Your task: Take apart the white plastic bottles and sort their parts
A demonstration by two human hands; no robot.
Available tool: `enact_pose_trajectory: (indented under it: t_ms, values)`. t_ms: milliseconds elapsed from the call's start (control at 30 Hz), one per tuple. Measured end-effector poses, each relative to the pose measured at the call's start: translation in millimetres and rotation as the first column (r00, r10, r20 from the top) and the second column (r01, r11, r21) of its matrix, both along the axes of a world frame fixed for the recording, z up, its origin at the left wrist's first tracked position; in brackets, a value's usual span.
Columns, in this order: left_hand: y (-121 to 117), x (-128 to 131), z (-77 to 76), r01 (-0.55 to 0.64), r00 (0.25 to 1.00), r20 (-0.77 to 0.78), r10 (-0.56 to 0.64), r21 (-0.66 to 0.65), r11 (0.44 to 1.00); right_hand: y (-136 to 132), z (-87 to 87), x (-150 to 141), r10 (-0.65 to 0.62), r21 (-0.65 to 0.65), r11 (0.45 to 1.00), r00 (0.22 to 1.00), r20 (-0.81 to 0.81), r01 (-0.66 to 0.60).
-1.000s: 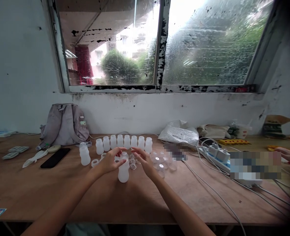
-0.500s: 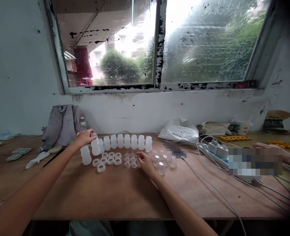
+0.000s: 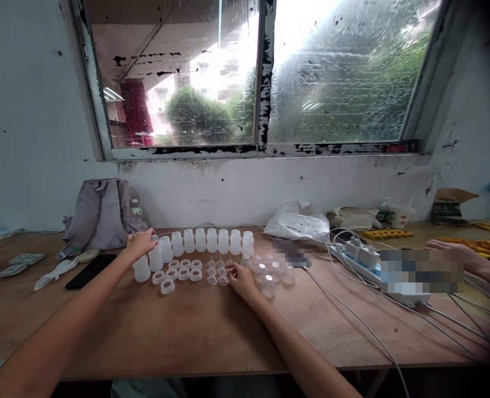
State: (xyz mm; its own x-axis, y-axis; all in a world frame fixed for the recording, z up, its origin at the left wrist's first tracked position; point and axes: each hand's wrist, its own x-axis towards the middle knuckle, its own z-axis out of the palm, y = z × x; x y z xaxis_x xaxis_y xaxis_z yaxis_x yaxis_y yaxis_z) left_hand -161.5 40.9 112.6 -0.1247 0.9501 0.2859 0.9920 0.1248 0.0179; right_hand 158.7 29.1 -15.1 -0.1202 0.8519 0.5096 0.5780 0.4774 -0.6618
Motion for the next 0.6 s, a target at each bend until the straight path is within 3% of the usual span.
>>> enact_pose_trajectory:
  t_ms: [600]
  values:
    - [2.9, -5.8, -3.2, -0.039, 0.996, -0.079, 0.038, -0.008, 0.999, -5.0, -7.0, -2.1, 0.024, -0.059, 0.998, 0.980, 0.195, -0.013]
